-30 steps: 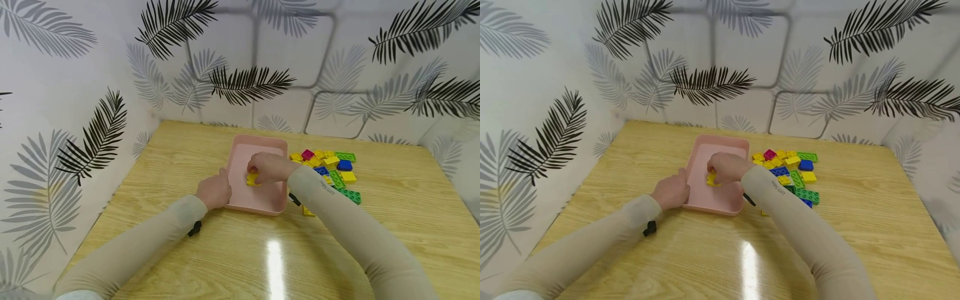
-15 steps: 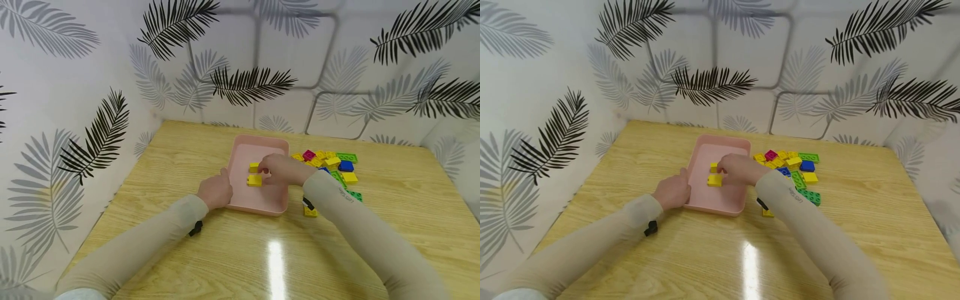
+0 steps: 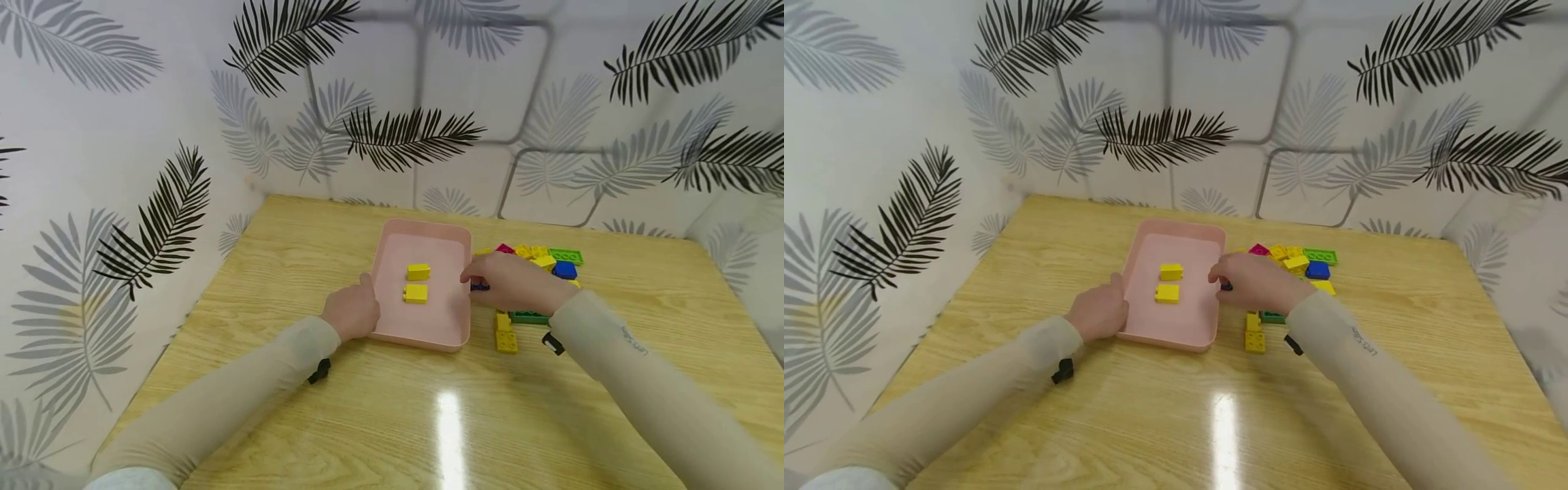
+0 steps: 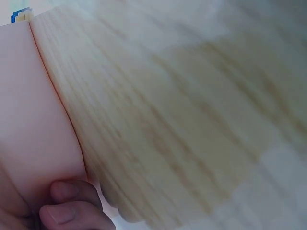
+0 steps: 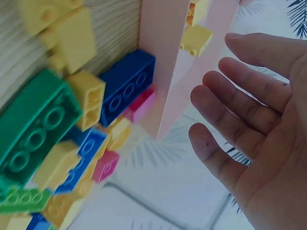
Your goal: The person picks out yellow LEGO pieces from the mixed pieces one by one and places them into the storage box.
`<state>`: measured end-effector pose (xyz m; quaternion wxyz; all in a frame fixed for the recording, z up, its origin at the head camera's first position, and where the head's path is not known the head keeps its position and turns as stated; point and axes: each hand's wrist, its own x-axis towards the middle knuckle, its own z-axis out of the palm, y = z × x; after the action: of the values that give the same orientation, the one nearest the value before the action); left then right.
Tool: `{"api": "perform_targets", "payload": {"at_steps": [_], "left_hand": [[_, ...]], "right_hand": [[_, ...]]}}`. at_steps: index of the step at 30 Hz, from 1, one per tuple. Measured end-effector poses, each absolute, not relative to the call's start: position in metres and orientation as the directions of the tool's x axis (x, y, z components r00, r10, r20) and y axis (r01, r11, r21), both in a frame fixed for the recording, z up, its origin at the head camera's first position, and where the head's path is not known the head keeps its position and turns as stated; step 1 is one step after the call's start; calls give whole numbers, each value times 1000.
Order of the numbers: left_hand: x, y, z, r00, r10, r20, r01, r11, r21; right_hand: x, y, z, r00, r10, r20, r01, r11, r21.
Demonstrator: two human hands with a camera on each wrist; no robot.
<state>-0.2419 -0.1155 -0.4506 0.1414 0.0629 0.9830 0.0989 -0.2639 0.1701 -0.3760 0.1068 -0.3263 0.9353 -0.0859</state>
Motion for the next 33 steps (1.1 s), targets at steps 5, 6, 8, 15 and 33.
{"api": "perform_targets", "payload": {"at_steps": [5,6,8,15,33], "left_hand": [[-241,-114,-451,-951,159,-264,107,974,202],[-241,-114,-451,-951,163,-264,110,973,205],[-241,-113,-451,-950,165,-264,111,972,206],[-241,-115,-450,-949,152,-277,96,974,205],[-239,-114,-448,-950,146,-277,83,971,224]], "right_hand": [[-252,192,-374,-769,-624,-138,-597,779,-191],[-249,197,-375,-768,-625,-139,-601,778,-181],[-244,207,-376,-771,-621,-142,-599,782,-169],[-227,233,-382,-768,-626,-134,-603,778,-179],[-197,245,-410,-801,-558,-218,-518,828,-215]]}}
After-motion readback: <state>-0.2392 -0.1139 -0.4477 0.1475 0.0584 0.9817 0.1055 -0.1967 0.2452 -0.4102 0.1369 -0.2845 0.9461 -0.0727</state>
